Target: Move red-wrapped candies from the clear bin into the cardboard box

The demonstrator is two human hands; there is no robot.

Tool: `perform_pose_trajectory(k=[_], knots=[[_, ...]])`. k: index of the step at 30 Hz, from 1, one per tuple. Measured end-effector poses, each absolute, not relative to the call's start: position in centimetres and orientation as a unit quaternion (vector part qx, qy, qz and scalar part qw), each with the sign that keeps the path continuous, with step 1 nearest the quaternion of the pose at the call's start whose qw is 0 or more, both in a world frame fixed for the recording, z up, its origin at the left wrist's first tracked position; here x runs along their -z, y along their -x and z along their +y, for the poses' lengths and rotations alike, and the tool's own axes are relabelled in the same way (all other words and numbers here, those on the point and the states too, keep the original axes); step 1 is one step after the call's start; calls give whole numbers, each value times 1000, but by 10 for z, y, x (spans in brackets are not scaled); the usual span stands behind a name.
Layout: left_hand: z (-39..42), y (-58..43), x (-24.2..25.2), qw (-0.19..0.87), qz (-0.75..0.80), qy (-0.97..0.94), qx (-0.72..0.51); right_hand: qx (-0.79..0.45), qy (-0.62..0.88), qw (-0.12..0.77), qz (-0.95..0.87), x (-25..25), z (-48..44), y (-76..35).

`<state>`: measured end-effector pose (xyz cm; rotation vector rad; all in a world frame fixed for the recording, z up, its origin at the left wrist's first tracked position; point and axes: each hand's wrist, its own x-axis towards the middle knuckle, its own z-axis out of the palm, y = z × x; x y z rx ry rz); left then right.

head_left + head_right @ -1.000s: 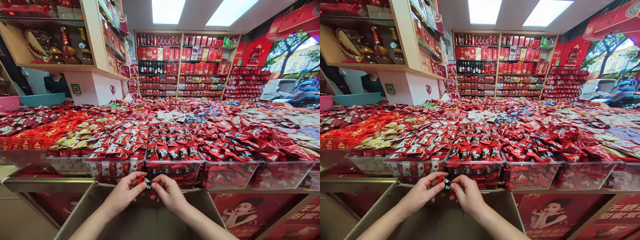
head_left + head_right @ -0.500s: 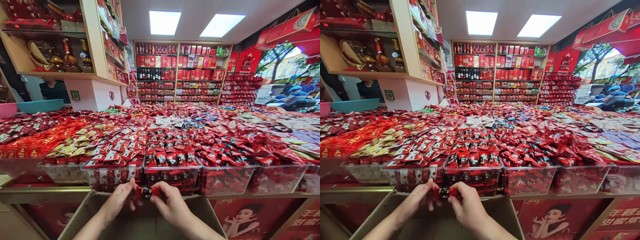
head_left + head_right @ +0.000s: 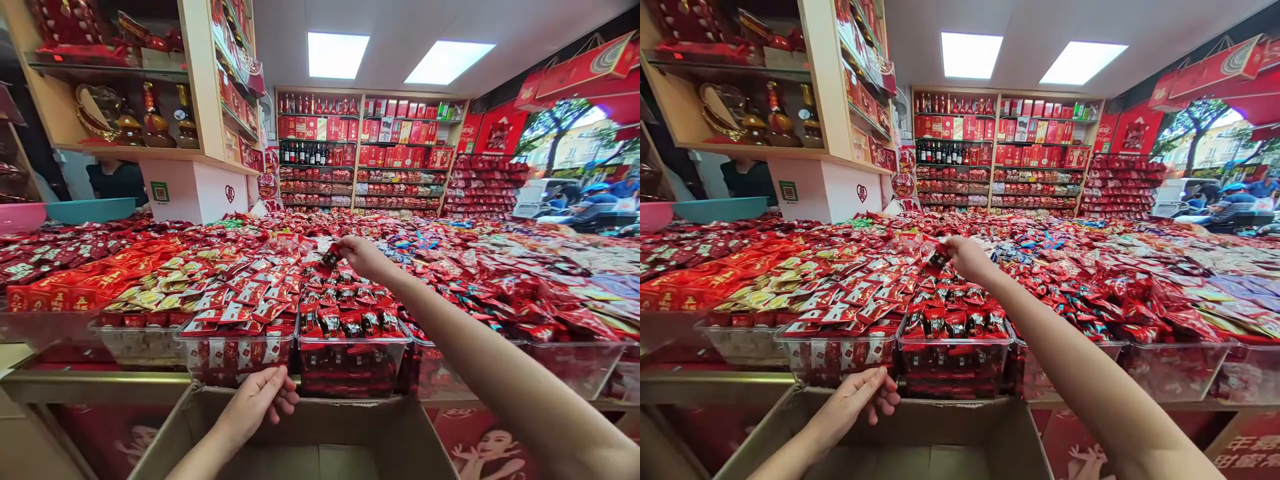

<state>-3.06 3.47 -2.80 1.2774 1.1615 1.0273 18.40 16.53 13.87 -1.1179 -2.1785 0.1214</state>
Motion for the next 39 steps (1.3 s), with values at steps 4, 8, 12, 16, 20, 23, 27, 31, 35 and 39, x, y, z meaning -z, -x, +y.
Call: perform_pose_trajectory(k=[4, 8, 12, 16, 20, 23, 27, 31, 35, 39], knots=[[35, 30, 26, 533, 488, -539, -433, -42, 461, 241, -853, -139, 215, -168], [34, 29, 25, 527, 490, -539, -438, -40, 458, 144, -876, -133, 227, -156], [33, 30, 25, 524, 488, -542, -440, -28, 458, 83, -885, -129, 225, -147], [33, 32, 26, 532, 482, -543, -436, 21, 478, 97, -873, -133, 220, -149], [36, 33, 28, 542, 474, -542, -434, 53, 499, 90, -860, -144, 216, -175], [37, 34, 28, 545, 469, -543, -433, 47, 516, 49, -854, -146, 215, -199], [37, 35, 28, 546, 469, -544, -432, 32, 528, 19, -848, -135, 218, -220], [37, 35, 28, 543, 473, -541, -434, 31, 538, 23, -842, -124, 222, -225], [37, 34, 28, 542, 477, -537, -436, 54, 553, 38, -830, -119, 222, -225], [37, 34, 28, 541, 479, -535, -437, 62, 573, 45, -816, -114, 223, -225]])
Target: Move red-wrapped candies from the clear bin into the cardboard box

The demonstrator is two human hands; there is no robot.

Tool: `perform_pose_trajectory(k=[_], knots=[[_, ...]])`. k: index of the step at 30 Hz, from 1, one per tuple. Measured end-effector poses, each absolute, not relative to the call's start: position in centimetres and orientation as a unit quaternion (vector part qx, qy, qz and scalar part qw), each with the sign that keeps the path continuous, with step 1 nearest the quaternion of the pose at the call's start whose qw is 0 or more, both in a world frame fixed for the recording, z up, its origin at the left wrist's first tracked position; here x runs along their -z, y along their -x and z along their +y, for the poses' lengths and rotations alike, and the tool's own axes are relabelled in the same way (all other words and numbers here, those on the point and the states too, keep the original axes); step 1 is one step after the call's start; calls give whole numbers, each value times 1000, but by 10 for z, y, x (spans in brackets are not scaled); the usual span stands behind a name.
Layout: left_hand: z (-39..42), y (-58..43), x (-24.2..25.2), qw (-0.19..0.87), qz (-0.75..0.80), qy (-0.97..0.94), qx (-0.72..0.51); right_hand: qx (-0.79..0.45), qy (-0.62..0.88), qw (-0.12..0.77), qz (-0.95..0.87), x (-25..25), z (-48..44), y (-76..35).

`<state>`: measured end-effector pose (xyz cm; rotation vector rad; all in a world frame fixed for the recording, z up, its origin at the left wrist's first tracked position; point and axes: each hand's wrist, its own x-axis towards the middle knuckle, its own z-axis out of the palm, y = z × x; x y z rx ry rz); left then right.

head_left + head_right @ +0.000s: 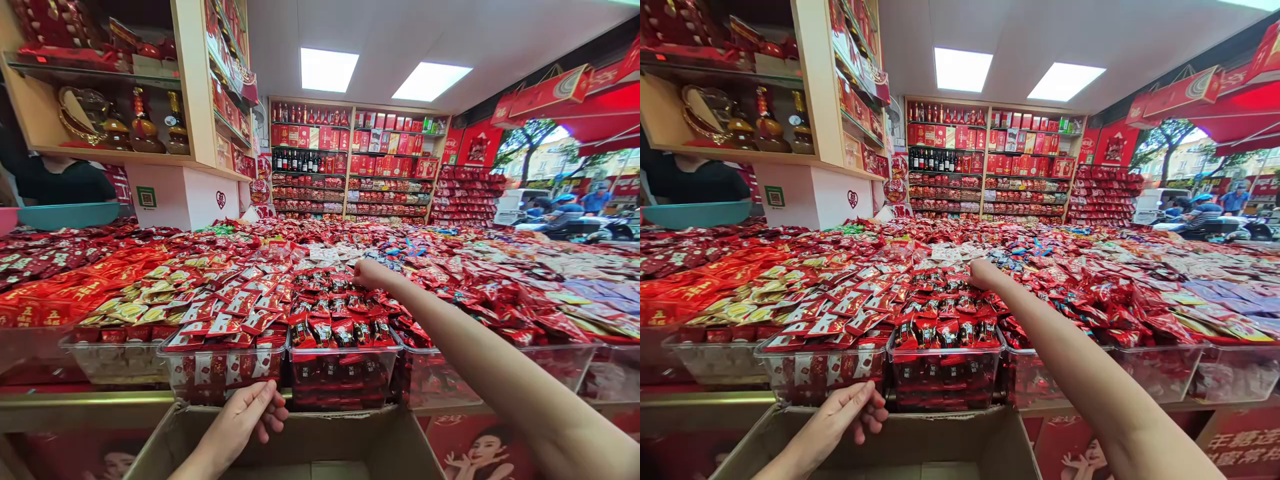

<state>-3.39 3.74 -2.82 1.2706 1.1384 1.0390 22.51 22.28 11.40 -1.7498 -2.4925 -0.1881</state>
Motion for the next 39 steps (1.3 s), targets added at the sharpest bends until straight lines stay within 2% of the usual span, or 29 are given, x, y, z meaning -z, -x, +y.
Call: perform_pose_trajectory(k=[16, 21, 32, 39], knots=[[36, 32, 25, 540, 483, -530, -440, 3, 505, 123, -854, -109, 231, -213], [36, 33, 25, 544, 477, -533, -439, 9, 525, 149, -838, -116, 223, -218], [39, 34, 30, 547, 472, -532, -441, 10, 632, 51, -774, -117, 225, -251], [39, 35, 30, 549, 473, -533, -437, -17, 622, 40, -782, -115, 219, -254]])
